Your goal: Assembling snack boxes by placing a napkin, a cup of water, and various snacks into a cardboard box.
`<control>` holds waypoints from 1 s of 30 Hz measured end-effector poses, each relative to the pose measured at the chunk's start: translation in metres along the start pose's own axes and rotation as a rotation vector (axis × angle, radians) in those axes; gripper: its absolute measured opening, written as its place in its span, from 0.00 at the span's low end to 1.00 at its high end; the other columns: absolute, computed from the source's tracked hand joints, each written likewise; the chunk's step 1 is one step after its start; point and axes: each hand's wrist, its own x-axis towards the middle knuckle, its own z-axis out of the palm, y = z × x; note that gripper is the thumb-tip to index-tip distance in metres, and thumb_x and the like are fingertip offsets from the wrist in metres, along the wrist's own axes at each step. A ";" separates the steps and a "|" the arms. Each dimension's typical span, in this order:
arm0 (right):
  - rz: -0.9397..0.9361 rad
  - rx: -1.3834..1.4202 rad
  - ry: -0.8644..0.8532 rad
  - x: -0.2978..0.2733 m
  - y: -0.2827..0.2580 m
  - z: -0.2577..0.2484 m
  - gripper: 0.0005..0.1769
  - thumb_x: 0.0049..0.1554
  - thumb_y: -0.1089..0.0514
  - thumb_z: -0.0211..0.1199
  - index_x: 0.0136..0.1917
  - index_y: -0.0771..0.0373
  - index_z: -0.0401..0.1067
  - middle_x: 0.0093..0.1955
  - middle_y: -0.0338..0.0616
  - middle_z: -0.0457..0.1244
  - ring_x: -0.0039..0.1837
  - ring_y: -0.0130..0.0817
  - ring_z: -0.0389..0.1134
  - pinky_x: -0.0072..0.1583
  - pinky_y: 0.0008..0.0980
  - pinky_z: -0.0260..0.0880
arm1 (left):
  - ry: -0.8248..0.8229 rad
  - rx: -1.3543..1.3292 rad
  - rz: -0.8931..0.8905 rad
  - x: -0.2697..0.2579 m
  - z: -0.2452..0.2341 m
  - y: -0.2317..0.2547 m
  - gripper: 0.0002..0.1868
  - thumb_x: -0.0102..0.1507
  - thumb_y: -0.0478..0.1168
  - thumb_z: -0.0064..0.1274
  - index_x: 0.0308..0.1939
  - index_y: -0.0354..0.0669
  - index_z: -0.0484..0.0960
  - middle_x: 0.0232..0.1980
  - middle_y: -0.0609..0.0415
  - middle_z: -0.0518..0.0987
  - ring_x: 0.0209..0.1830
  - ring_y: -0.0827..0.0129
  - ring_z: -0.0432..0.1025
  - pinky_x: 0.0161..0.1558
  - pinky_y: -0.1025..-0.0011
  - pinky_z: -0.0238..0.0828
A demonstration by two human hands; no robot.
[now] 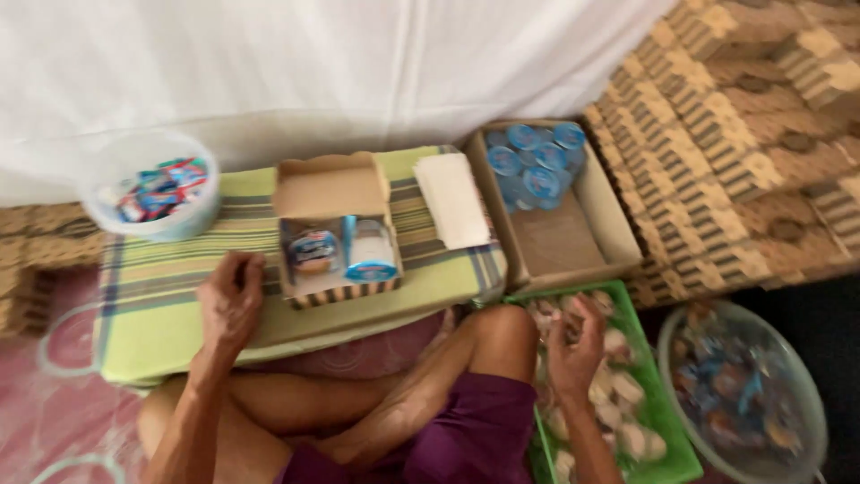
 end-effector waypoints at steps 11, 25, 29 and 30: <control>0.196 -0.415 -0.256 -0.076 0.141 -0.064 0.17 0.58 0.59 0.59 0.60 0.63 0.71 0.62 0.49 0.65 0.65 0.49 0.64 0.68 0.45 0.62 | 0.065 0.067 0.052 -0.007 0.004 0.004 0.09 0.74 0.35 0.55 0.46 0.29 0.80 0.32 0.49 0.77 0.26 0.65 0.64 0.31 0.66 0.64; -0.013 -0.501 -0.777 0.009 0.133 0.023 0.30 0.55 0.53 0.63 0.70 0.55 0.65 0.62 0.49 0.65 0.61 0.54 0.68 0.60 0.55 0.67 | 0.123 0.131 0.148 -0.003 0.008 -0.001 0.05 0.68 0.36 0.55 0.43 0.39 0.83 0.33 0.42 0.81 0.30 0.48 0.74 0.33 0.55 0.71; -0.150 -0.385 -0.688 0.008 0.137 0.019 0.33 0.54 0.59 0.62 0.72 0.56 0.62 0.60 0.49 0.66 0.55 0.47 0.73 0.47 0.48 0.72 | 0.112 0.064 0.155 -0.004 0.001 0.018 0.03 0.66 0.31 0.54 0.41 0.33 0.78 0.28 0.47 0.78 0.21 0.61 0.66 0.27 0.63 0.64; -0.160 -0.382 -0.693 0.006 0.135 0.020 0.33 0.54 0.59 0.62 0.72 0.56 0.62 0.60 0.49 0.66 0.55 0.47 0.73 0.47 0.48 0.72 | 0.121 0.066 0.149 -0.004 0.000 0.018 0.03 0.66 0.31 0.54 0.41 0.33 0.78 0.28 0.47 0.78 0.21 0.61 0.66 0.27 0.63 0.64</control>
